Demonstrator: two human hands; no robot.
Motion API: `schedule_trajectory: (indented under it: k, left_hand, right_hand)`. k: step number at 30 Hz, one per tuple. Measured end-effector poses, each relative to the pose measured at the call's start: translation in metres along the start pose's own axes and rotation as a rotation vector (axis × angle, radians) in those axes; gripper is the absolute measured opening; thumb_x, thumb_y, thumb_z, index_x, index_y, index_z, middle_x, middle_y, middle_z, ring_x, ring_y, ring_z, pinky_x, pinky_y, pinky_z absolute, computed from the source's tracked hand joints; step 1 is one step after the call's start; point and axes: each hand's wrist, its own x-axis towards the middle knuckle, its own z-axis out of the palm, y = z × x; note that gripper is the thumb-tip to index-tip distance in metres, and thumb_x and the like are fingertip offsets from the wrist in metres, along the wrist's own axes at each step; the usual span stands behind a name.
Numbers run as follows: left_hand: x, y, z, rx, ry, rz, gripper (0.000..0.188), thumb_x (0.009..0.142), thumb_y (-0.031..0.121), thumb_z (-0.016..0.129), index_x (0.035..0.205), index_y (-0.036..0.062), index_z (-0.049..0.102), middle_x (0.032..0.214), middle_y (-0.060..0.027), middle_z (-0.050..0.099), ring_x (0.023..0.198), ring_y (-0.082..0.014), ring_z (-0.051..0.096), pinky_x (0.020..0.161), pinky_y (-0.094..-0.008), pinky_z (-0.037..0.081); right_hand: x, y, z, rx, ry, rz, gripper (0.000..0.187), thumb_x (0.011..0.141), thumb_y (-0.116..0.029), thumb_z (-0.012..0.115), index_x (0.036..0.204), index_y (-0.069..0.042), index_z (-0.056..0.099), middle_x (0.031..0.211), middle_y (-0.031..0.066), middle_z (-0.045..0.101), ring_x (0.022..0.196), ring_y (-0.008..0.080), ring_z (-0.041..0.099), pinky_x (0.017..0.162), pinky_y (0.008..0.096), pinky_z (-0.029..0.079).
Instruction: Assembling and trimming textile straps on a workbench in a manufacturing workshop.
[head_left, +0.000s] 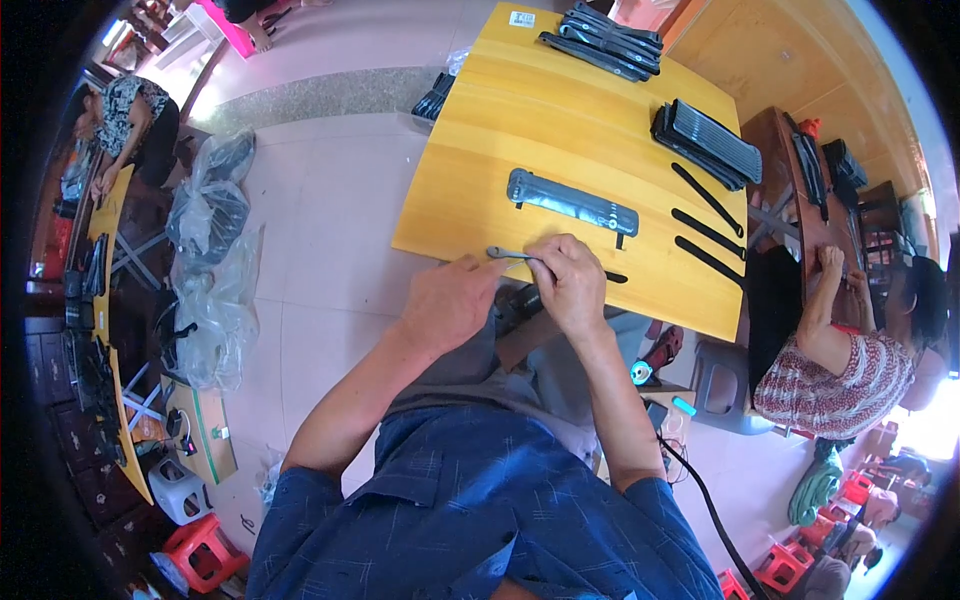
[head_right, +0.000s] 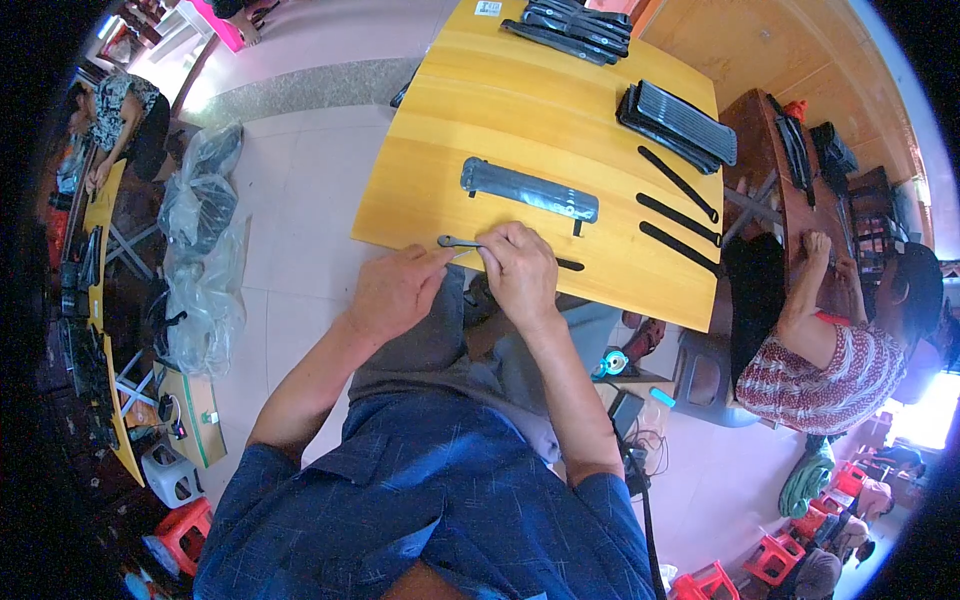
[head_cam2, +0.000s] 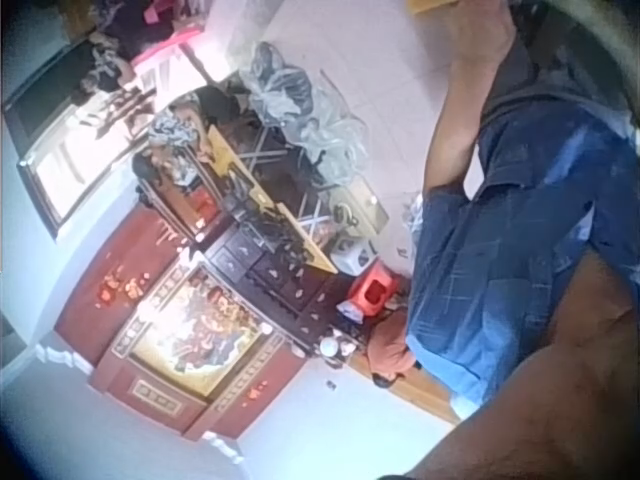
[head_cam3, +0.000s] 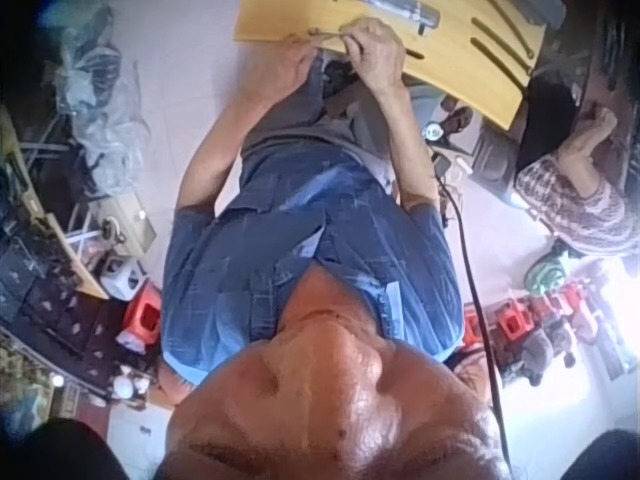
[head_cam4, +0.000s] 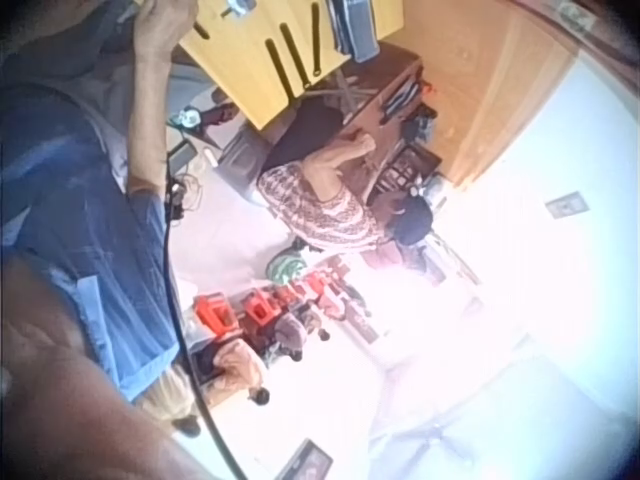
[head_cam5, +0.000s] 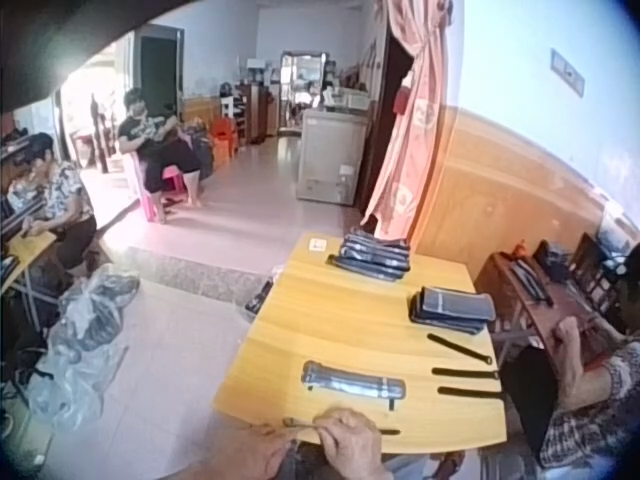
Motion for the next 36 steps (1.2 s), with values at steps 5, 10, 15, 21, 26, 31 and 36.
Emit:
schedule_trajectory:
  k: [5, 10, 15, 21, 26, 31, 36]
  left_hand:
    - [0.000, -0.001, 0.002, 0.031, 0.005, -0.009, 0.024, 0.099, 0.019, 0.063, 0.119, 0.0131, 0.074, 0.086, -0.0119, 0.068, 0.075, -0.0349, 0.070, 0.064, -0.0471, 0.056]
    - [0.001, 0.000, 0.002, 0.054, 0.012, -0.021, 0.024, 0.098, 0.020, 0.063, 0.118, 0.0132, 0.074, 0.087, -0.0125, 0.068, 0.075, -0.0351, 0.070, 0.064, -0.0473, 0.057]
    - [0.004, 0.002, 0.002, 0.089, 0.015, -0.007, 0.022, 0.098, 0.019, 0.064, 0.115, 0.0123, 0.074, 0.088, -0.0118, 0.068, 0.076, -0.0342, 0.071, 0.064, -0.0470, 0.057]
    - [0.005, 0.003, 0.004, 0.146, 0.041, 0.009, 0.020, 0.098, 0.020, 0.064, 0.111, 0.0112, 0.075, 0.087, -0.0114, 0.067, 0.076, -0.0329, 0.071, 0.064, -0.0469, 0.057]
    - [0.009, 0.007, 0.001, 0.194, 0.045, 0.008, 0.018, 0.099, 0.022, 0.064, 0.104, 0.0104, 0.076, 0.083, -0.0124, 0.067, 0.074, -0.0337, 0.071, 0.062, -0.0473, 0.056]
    - [0.018, 0.011, -0.003, 0.249, -0.045, -0.037, 0.024, 0.101, 0.025, 0.059, 0.095, 0.0072, 0.074, 0.079, -0.0155, 0.067, 0.071, -0.0364, 0.070, 0.061, -0.0499, 0.055]
    - [0.026, 0.012, -0.006, 0.248, -0.092, -0.063, 0.027, 0.101, 0.027, 0.058, 0.091, 0.0056, 0.072, 0.079, -0.0171, 0.069, 0.072, -0.0381, 0.071, 0.063, -0.0515, 0.056]
  right_hand:
    - [-0.003, 0.000, 0.003, 0.018, 0.016, 0.002, 0.011, 0.084, -0.008, 0.079, 0.096, -0.008, 0.078, 0.093, 0.0088, 0.071, 0.088, 0.0303, 0.069, 0.078, 0.0411, 0.056]
    - [-0.002, -0.001, 0.003, 0.011, 0.017, -0.009, 0.011, 0.083, -0.009, 0.079, 0.094, -0.011, 0.076, 0.089, 0.0066, 0.069, 0.087, 0.0299, 0.068, 0.077, 0.0420, 0.055]
    - [-0.003, -0.001, 0.003, 0.006, 0.021, -0.003, 0.011, 0.083, -0.009, 0.078, 0.093, -0.010, 0.076, 0.090, 0.0070, 0.069, 0.087, 0.0305, 0.068, 0.077, 0.0428, 0.055]
    - [-0.002, 0.000, 0.004, 0.016, 0.008, -0.005, 0.011, 0.084, -0.008, 0.078, 0.094, -0.009, 0.077, 0.089, 0.0079, 0.070, 0.086, 0.0306, 0.068, 0.077, 0.0423, 0.055]
    - [-0.002, 0.000, 0.004, 0.029, 0.023, -0.014, 0.008, 0.083, -0.008, 0.078, 0.091, -0.010, 0.076, 0.088, 0.0072, 0.069, 0.086, 0.0303, 0.067, 0.077, 0.0427, 0.054]
    - [-0.001, 0.000, 0.003, 0.028, 0.032, -0.036, 0.009, 0.082, -0.008, 0.078, 0.090, -0.010, 0.076, 0.086, 0.0066, 0.069, 0.084, 0.0301, 0.067, 0.076, 0.0421, 0.055]
    - [0.000, -0.002, 0.003, 0.024, 0.019, -0.029, 0.009, 0.081, -0.008, 0.079, 0.089, -0.010, 0.075, 0.086, 0.0064, 0.068, 0.083, 0.0302, 0.067, 0.074, 0.0423, 0.054]
